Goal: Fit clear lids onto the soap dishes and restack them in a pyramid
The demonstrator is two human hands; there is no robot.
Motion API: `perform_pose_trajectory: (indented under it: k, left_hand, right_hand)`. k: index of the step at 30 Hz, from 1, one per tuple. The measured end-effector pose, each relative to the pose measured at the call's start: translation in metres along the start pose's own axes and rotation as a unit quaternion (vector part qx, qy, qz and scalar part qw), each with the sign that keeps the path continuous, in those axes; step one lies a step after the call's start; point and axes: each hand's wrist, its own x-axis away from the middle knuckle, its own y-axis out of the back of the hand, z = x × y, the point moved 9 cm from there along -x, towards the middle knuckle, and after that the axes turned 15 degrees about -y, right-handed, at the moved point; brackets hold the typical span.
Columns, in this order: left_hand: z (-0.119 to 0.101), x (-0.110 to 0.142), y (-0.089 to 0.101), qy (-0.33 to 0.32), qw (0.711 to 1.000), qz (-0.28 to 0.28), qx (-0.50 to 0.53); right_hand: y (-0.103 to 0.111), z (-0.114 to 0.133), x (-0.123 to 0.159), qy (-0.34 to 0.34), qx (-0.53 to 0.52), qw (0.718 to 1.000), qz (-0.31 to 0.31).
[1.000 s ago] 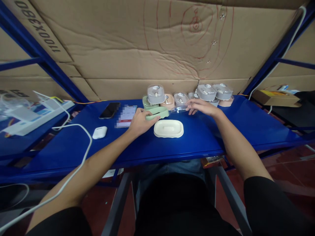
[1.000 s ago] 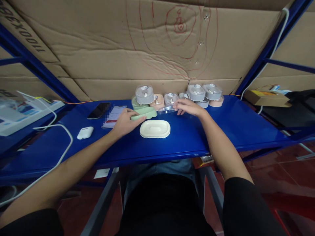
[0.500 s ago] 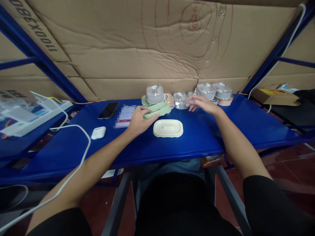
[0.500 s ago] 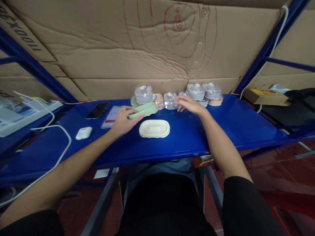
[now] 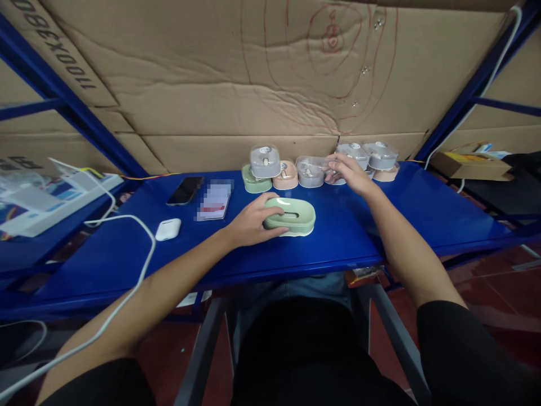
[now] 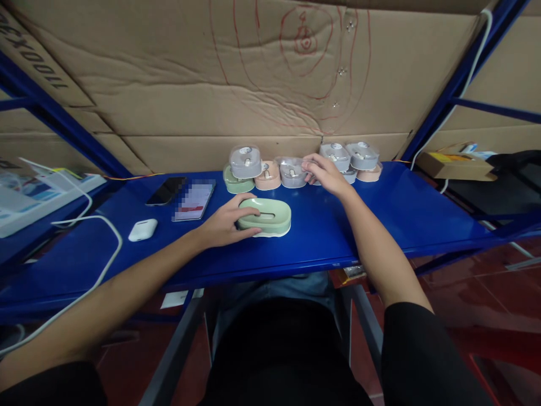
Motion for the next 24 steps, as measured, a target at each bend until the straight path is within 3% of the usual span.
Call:
perform_pose_trajectory:
  k: [11,18,24]
  left_hand:
    - [0.002,0.003,-0.009,0.036,0.994,0.103,0.014]
    - [0.004,0.001,-0.017,0.05,0.993,0.101,-0.027]
    - [0.008,0.002,-0.023,0.074,0.993,0.096,-0.012]
  right_hand:
    - [-0.006,-0.001,0.001,-0.004,0.001,1.0,0.009]
    - [-0.013,0.007,0.005,0.016,0.013,1.0,0.018]
    - [-0.043,0.032,0.031,0.078,0.061,0.991,0.086]
